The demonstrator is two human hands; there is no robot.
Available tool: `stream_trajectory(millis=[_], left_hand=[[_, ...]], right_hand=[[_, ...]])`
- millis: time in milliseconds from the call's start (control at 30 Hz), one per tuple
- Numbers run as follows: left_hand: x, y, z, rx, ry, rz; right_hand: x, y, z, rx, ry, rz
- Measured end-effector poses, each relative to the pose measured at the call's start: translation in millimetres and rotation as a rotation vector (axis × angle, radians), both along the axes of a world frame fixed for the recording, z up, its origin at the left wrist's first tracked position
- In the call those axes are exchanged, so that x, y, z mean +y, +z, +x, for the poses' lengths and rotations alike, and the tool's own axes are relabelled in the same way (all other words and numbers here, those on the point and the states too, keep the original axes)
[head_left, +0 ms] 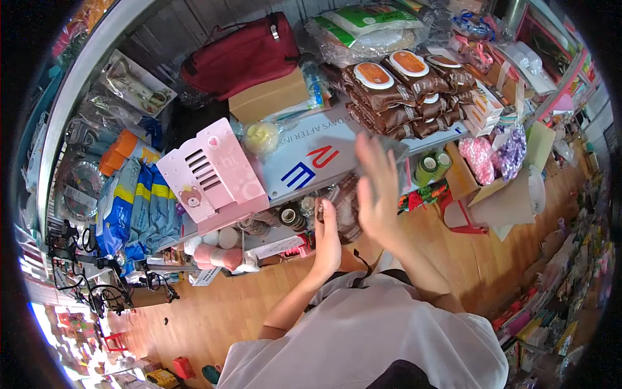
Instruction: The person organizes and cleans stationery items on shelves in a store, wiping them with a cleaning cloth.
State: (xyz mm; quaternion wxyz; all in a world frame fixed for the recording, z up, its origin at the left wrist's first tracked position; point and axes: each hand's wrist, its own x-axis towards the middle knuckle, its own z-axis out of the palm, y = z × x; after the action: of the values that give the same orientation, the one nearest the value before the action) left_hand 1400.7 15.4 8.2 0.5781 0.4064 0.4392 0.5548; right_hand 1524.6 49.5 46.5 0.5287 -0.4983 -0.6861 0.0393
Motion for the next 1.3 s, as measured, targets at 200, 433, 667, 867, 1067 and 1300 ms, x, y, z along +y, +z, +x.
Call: stream_trajectory(millis=[200, 433, 667, 867, 1067, 1300], left_hand=[[7.1, -30.0, 2.0, -0.133, -0.078, -0.101], [31.7, 20.7, -14.8, -0.217, 0.170, -0.084], [75.3, 39.1, -16.3, 0.703, 0.342, 0.577], [73.6, 27.9, 8.1, 1.567, 0.202, 0.593], [118.9, -4.1, 21.6, 1.684, 0.314, 0.537], [151.8, 16.1, 28.9, 1.595, 0.187, 0.369]], right_hand=[[-22.2, 5.0, -6.3, -0.104, 0.168, -0.090], [-63.1, -9.3, 12.1, 0.423, 0.755, -0.393], [-82.7, -43.6, 63.4, 0.886, 0.389, -0.595], [-92.2, -48.7, 90.1, 1.119, 0.196, -0.586], [-89.3, -45.9, 95.7, 1.117, 0.084, -0.554], [-94.4, -44.5, 103.3, 1.066, 0.041, -0.536]])
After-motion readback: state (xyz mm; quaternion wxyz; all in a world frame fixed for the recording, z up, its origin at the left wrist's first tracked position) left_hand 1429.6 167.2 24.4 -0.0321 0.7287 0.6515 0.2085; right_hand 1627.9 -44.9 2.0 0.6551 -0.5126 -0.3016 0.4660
